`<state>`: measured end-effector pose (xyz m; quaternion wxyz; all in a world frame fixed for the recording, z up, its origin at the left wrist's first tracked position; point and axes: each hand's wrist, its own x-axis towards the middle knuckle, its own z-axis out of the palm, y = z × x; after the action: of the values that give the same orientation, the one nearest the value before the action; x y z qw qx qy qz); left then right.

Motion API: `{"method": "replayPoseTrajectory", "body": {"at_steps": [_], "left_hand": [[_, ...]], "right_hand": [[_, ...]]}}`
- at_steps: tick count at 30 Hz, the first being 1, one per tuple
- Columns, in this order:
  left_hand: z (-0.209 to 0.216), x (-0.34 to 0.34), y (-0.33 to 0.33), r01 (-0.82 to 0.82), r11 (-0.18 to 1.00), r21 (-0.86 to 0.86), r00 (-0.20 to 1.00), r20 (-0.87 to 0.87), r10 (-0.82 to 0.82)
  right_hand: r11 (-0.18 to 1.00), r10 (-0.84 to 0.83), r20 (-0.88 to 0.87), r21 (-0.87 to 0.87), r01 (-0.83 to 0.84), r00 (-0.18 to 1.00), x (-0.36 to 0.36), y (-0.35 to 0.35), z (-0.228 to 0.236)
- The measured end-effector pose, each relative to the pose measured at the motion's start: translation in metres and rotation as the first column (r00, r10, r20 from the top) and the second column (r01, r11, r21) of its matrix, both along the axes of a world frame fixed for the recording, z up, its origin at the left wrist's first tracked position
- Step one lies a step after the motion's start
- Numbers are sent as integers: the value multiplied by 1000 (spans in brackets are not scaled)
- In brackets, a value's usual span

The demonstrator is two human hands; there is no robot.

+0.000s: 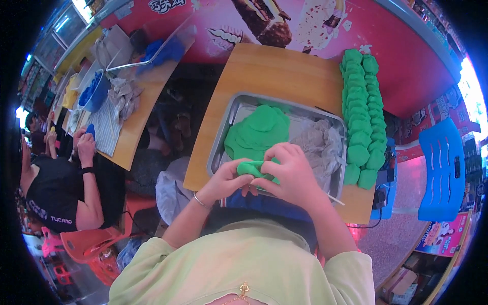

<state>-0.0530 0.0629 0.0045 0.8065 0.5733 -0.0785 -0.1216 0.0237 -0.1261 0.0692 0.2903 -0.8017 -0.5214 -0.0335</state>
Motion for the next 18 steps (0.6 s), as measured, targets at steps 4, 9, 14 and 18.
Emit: {"method": "replayPoseTrajectory", "body": {"at_steps": [4,9,14,18], "left_hand": [[-3,-2,0,4,1000,-14,1000,-10,-4],[3,-2,5,13,1000,15,1000,-17,-13],[3,-6,4,44,999,0,999,-30,-44],[3,-4,10,24,999,32,1000,-10,-23]], "right_hand": [[999,-33,-18,8,33,999,-5,4,3],[1000,-16,13,1,16,1000,-6,3,2],[999,-9,35,-45,10,999,-6,4,7],[995,4,-133,95,9,991,-10,8,0]]}}
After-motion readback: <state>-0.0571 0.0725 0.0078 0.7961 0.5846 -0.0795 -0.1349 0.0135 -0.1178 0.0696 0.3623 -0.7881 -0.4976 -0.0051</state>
